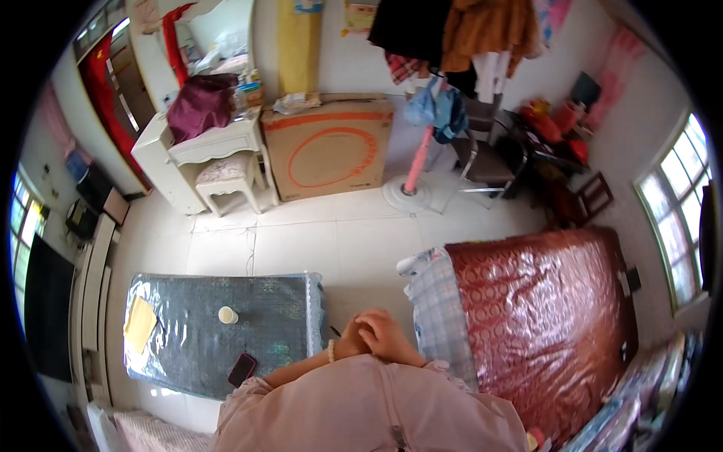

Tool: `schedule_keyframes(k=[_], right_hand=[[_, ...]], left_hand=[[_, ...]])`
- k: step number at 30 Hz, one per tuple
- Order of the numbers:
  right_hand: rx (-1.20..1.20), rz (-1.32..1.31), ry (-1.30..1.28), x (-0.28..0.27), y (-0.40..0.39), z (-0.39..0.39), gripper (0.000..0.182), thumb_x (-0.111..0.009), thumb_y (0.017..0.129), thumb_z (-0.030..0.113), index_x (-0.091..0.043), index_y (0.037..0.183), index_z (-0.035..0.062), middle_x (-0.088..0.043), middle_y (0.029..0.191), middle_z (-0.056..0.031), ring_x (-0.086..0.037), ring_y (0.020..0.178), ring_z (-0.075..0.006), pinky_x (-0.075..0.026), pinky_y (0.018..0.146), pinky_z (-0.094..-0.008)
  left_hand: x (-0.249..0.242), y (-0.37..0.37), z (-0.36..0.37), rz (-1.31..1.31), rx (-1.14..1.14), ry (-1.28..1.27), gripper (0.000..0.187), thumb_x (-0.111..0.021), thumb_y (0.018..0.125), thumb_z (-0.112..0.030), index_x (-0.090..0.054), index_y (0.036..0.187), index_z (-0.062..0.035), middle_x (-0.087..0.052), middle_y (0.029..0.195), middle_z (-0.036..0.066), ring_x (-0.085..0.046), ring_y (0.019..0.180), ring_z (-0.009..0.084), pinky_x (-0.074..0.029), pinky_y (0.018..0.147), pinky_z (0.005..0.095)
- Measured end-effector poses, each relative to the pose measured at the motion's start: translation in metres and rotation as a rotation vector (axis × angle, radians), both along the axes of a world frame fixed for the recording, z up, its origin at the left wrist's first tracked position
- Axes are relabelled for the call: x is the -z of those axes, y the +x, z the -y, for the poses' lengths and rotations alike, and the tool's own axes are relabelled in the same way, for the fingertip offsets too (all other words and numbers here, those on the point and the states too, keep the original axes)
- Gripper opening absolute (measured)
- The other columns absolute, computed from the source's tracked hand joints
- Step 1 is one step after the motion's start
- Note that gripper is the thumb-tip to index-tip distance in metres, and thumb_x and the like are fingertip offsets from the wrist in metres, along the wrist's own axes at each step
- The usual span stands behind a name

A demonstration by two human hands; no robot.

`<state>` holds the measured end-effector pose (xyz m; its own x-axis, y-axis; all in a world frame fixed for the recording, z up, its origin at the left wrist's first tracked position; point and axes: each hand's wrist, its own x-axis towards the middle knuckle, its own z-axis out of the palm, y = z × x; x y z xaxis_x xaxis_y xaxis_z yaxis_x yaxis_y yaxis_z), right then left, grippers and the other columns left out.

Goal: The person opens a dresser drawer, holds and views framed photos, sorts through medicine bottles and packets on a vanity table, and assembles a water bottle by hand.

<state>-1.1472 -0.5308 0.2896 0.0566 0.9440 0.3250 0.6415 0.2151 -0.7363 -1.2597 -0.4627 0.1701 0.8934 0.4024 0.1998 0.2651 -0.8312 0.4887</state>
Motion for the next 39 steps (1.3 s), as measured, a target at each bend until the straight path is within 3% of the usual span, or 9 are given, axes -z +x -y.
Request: schedule_keyframes(k=[2,6,13,24,27,30,33,35,39], right_hand=[[-0.117,0.000,-0.130,0.025,0.014,-0.031,0.014,-0.057,0.076,0.011,-0.059,0.087,0.0017,-0.059,0.093,-0.0133,-0.053,0.090,-0.0322,-0.043,0.080,-0.0387],[-0.276,-0.073,-0.456,0.007,0.048,-0.098,0.012,-0.058,0.075,0.012,-0.057,0.077,0.0002,-0.058,0.086,-0.0147,-0.054,0.084,-0.0329,-0.043,0.075,-0.0397],[-0.636,-0.140,-0.268,-0.001,0.144,-0.214,0.010,-0.060,0.073,0.013,-0.058,0.079,0.0044,-0.056,0.081,-0.0088,-0.053,0.081,-0.0242,-0.043,0.074,-0.0338],[-0.570,-0.025,-0.273,0.035,0.189,-0.367,0.012,-0.059,0.074,0.011,-0.056,0.077,0.0006,-0.057,0.080,-0.0152,-0.052,0.083,-0.0333,-0.042,0.076,-0.0405],[-0.806,0.040,-0.236,0.036,0.179,-0.410,0.011,-0.060,0.074,0.011,-0.056,0.076,0.0016,-0.057,0.079,-0.0136,-0.053,0.081,-0.0327,-0.043,0.074,-0.0404],[-0.873,-0.070,-0.266,0.031,0.167,-0.461,0.009,-0.062,0.073,0.005,-0.054,0.076,0.0016,-0.058,0.078,-0.0117,-0.055,0.076,-0.0282,-0.045,0.070,-0.0364],[-0.837,-0.183,-0.354,0.019,0.141,-0.518,0.011,-0.064,0.072,0.007,-0.054,0.074,0.0027,-0.058,0.078,-0.0110,-0.056,0.075,-0.0276,-0.045,0.068,-0.0357],[-0.804,0.013,-0.063,0.011,0.118,-0.559,0.011,-0.062,0.074,0.008,-0.055,0.078,0.0026,-0.056,0.081,-0.0120,-0.053,0.080,-0.0306,-0.044,0.072,-0.0382],[-0.854,0.111,-0.118,0.021,0.080,-0.625,0.011,-0.060,0.075,0.009,-0.055,0.079,0.0008,-0.055,0.082,-0.0135,-0.052,0.081,-0.0324,-0.043,0.073,-0.0389]], left_hand=[[0.000,0.007,-0.007,0.451,0.021,-0.430,0.032,-0.055,0.079,-0.020,-0.054,0.109,-0.0077,-0.055,0.110,0.010,-0.050,0.108,0.0228,-0.043,0.080,0.0371],[0.004,0.036,-0.053,-0.304,-0.131,0.281,0.038,-0.049,0.083,-0.027,-0.048,0.117,-0.0110,-0.049,0.119,0.008,-0.044,0.114,0.0213,-0.032,0.091,0.0392],[0.012,0.134,-0.166,-0.288,-0.374,0.659,0.048,-0.040,0.089,-0.039,-0.036,0.131,-0.0167,-0.038,0.135,0.003,-0.032,0.124,0.0186,-0.013,0.109,0.0428],[-0.023,0.191,-0.278,-0.912,-0.294,0.109,0.046,-0.042,0.090,-0.032,-0.035,0.133,-0.0162,-0.035,0.138,0.002,-0.031,0.126,0.0218,-0.016,0.108,0.0459],[0.017,0.179,-0.299,-1.274,-0.483,0.960,0.050,-0.039,0.091,-0.036,-0.030,0.136,-0.0155,-0.024,0.144,0.001,-0.019,0.134,0.0198,-0.014,0.110,0.0435],[0.022,0.168,-0.350,-0.713,-0.679,0.329,0.051,-0.037,0.091,-0.037,-0.028,0.136,-0.0144,-0.023,0.145,0.002,-0.013,0.136,0.0188,-0.012,0.111,0.0407],[0.045,0.151,-0.419,-1.116,-0.808,1.027,0.051,-0.036,0.092,-0.034,-0.028,0.136,-0.0106,-0.023,0.145,0.004,-0.013,0.136,0.0180,-0.010,0.111,0.0391],[0.033,0.137,-0.453,-1.165,-0.814,1.059,0.048,-0.038,0.092,-0.032,-0.032,0.134,-0.0108,-0.028,0.142,0.004,-0.019,0.133,0.0182,-0.010,0.111,0.0408],[-0.061,0.093,-0.501,-0.793,-0.708,0.060,0.046,-0.041,0.090,-0.034,-0.039,0.130,-0.0125,-0.036,0.138,0.003,-0.026,0.128,0.0203,-0.009,0.110,0.0472]])
